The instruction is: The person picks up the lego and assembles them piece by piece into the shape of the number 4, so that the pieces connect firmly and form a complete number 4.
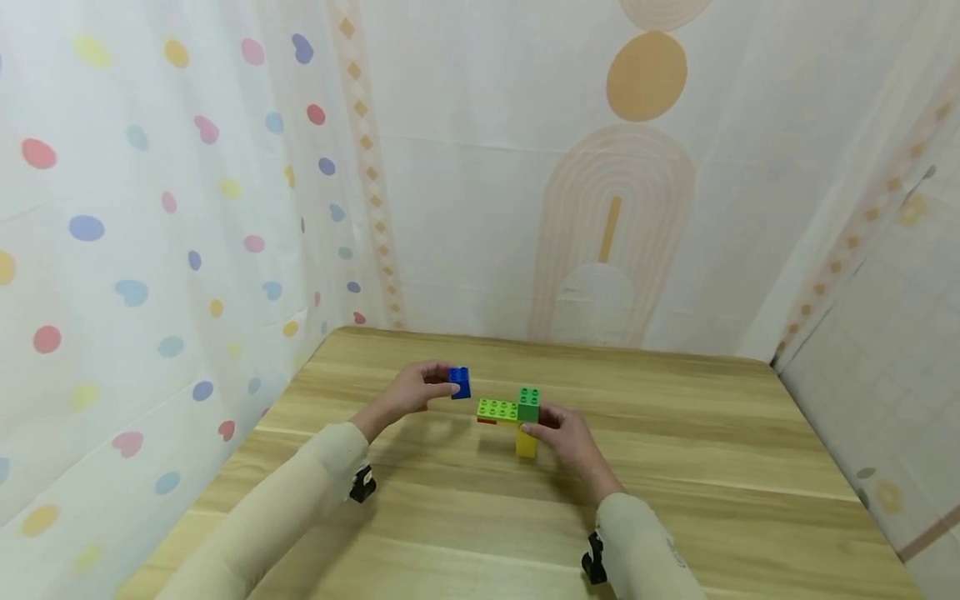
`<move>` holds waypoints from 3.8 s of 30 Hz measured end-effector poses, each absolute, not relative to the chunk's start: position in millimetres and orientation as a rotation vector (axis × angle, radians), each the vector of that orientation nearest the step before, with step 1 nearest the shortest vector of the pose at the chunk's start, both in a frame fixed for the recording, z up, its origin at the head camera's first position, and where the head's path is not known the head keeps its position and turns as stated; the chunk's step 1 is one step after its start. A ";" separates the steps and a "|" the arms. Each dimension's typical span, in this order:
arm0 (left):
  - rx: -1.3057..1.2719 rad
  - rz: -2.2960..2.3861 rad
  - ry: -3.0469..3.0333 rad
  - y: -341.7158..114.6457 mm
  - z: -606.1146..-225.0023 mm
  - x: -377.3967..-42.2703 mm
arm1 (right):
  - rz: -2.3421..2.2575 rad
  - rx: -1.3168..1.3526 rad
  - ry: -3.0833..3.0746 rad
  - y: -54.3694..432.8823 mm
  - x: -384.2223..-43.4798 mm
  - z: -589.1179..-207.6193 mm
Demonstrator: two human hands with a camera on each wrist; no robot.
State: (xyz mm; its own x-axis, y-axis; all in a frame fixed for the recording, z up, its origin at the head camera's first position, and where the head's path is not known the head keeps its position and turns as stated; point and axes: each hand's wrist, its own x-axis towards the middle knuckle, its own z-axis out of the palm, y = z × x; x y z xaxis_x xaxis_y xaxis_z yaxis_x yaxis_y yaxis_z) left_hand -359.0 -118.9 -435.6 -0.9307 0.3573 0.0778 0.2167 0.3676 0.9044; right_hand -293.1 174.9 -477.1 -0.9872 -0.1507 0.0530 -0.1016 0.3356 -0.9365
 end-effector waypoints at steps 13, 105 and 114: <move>0.609 1.601 2.432 -112.1 -421.2 -347.7 | -1.721 -0.240 2.513 177.4 -294.0 -472.5; 0.748 1.391 2.443 -81.6 -418.3 -337.2 | -1.811 -0.230 2.487 171.7 -292.9 -479.1; 0.755 1.408 2.432 -81.1 -421.0 -338.0 | -1.804 -0.213 2.489 172.0 -292.6 -479.7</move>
